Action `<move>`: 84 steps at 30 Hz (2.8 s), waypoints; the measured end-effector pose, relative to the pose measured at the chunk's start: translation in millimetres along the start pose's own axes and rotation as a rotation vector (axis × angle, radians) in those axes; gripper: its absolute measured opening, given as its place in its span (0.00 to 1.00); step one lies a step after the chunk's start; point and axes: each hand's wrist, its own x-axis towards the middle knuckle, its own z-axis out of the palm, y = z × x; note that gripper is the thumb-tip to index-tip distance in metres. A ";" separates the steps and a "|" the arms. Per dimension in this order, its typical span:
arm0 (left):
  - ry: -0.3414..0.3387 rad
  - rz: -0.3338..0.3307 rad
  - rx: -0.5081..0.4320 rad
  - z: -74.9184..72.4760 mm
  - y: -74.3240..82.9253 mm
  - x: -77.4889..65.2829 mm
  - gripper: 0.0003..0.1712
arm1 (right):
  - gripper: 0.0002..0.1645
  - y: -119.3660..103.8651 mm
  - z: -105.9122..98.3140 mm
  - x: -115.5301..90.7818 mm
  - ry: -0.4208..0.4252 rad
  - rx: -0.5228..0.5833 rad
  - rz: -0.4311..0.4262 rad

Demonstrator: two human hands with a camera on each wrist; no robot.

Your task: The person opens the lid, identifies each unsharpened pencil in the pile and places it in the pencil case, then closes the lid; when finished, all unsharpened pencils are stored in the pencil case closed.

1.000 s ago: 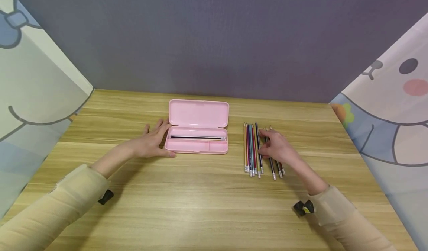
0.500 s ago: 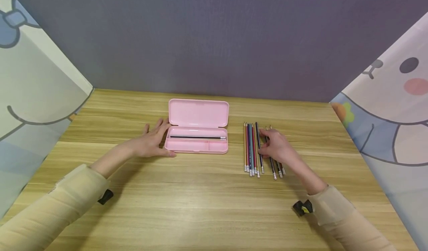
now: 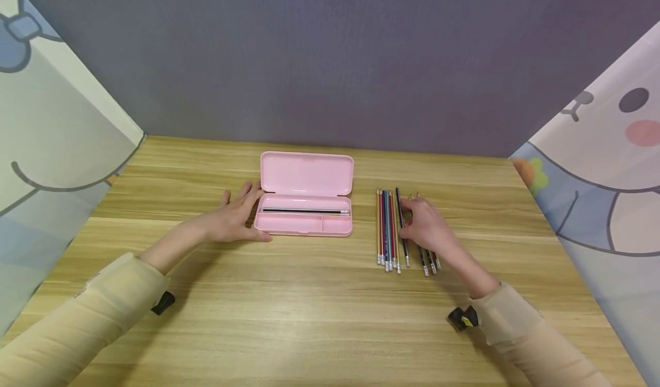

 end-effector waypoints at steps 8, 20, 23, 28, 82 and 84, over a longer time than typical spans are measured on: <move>-0.009 -0.017 0.032 -1.5 1.4 -0.2 0.66 | 0.52 -0.3 0.3 1.9 0.014 -0.012 0.012; -0.011 -0.012 0.015 -1.7 2.5 -0.8 0.66 | 0.52 2.9 -4.7 6.0 -0.025 0.048 0.042; -0.009 -0.017 0.017 -2.1 3.0 -1.1 0.66 | 0.52 4.9 -8.9 5.4 -0.047 0.113 0.047; -0.018 -0.022 0.020 -2.7 4.0 -1.4 0.66 | 0.50 10.0 -15.2 3.1 -0.069 0.260 0.044; -0.014 -0.006 0.015 0.9 -2.7 2.0 0.65 | 0.36 -86.6 3.1 78.3 0.072 0.469 -0.582; -0.012 -0.007 0.017 1.0 -3.0 2.7 0.65 | 0.34 -92.5 4.3 80.8 0.049 0.457 -0.590</move>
